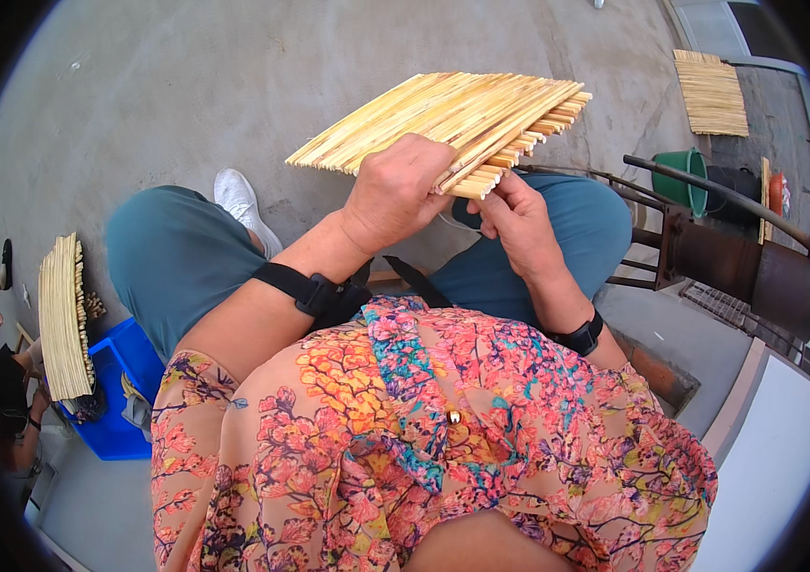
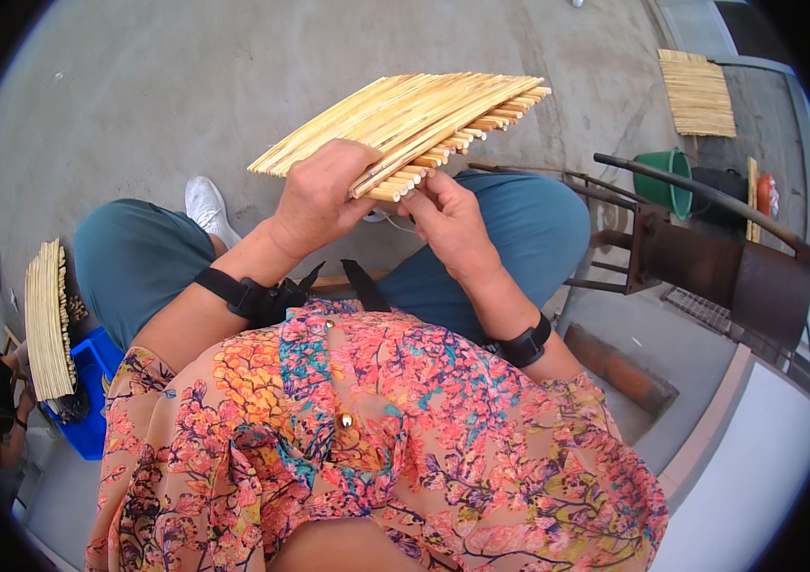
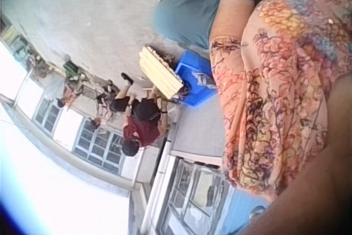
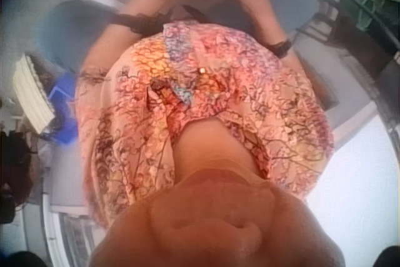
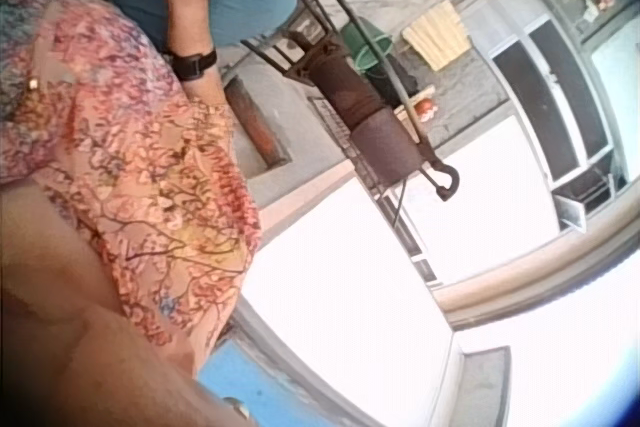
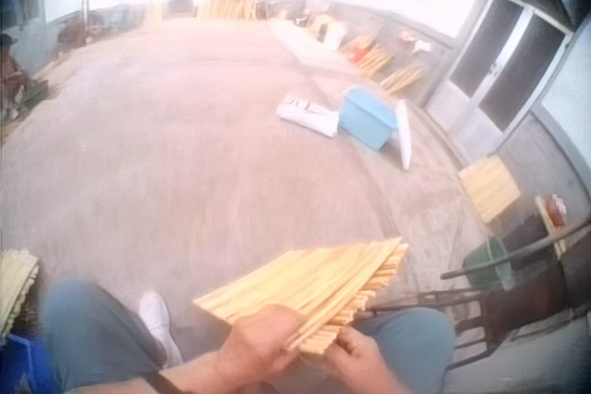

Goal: The person uses a needle and white string to weave bamboo sticks together, threading the string through a row of sticks to secure them.

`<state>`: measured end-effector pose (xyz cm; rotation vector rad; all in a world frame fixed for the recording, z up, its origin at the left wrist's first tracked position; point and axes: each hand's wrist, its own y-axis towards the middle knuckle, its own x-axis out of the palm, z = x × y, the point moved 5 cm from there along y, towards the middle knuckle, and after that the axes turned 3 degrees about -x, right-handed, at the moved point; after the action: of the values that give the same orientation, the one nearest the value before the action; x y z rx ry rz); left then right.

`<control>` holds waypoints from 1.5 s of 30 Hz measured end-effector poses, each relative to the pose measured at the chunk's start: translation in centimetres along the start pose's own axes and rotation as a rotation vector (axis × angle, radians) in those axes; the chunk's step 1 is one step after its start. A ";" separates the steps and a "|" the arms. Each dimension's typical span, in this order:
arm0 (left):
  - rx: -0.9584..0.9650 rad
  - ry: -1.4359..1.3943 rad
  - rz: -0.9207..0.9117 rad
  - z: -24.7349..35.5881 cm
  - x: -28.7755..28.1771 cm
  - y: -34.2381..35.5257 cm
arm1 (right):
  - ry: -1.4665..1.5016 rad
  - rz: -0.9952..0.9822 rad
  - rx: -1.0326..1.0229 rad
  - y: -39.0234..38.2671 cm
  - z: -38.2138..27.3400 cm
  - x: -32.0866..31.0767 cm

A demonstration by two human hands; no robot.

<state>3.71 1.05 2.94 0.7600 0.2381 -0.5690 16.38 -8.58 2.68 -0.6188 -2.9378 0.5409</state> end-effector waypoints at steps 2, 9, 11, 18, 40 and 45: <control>-0.006 0.035 0.048 -0.5 -0.1 0.0 | -0.170 -0.059 -0.047 1.1 -0.5 0.6; -0.191 0.041 0.282 -3.4 -2.7 0.8 | -0.165 -0.127 -0.155 5.1 -1.2 4.2; -0.300 -0.036 0.345 -4.8 -3.5 0.5 | -0.286 -0.164 -0.158 6.1 -1.4 5.1; -0.374 -0.070 0.405 -6.3 -5.0 0.1 | -0.413 -0.133 -0.314 7.3 -2.4 6.9; -0.654 -0.541 0.652 -15.7 -6.9 -3.8 | -0.145 -0.164 -0.127 9.0 -2.4 6.2; -0.638 -0.421 0.514 -14.8 -6.8 -2.9 | -0.090 -0.231 -0.130 9.7 -0.9 10.7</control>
<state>-3.58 12.53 -6.46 0.0565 -0.1673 -0.1298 10.42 4.38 0.23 -0.2648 -3.0909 0.3652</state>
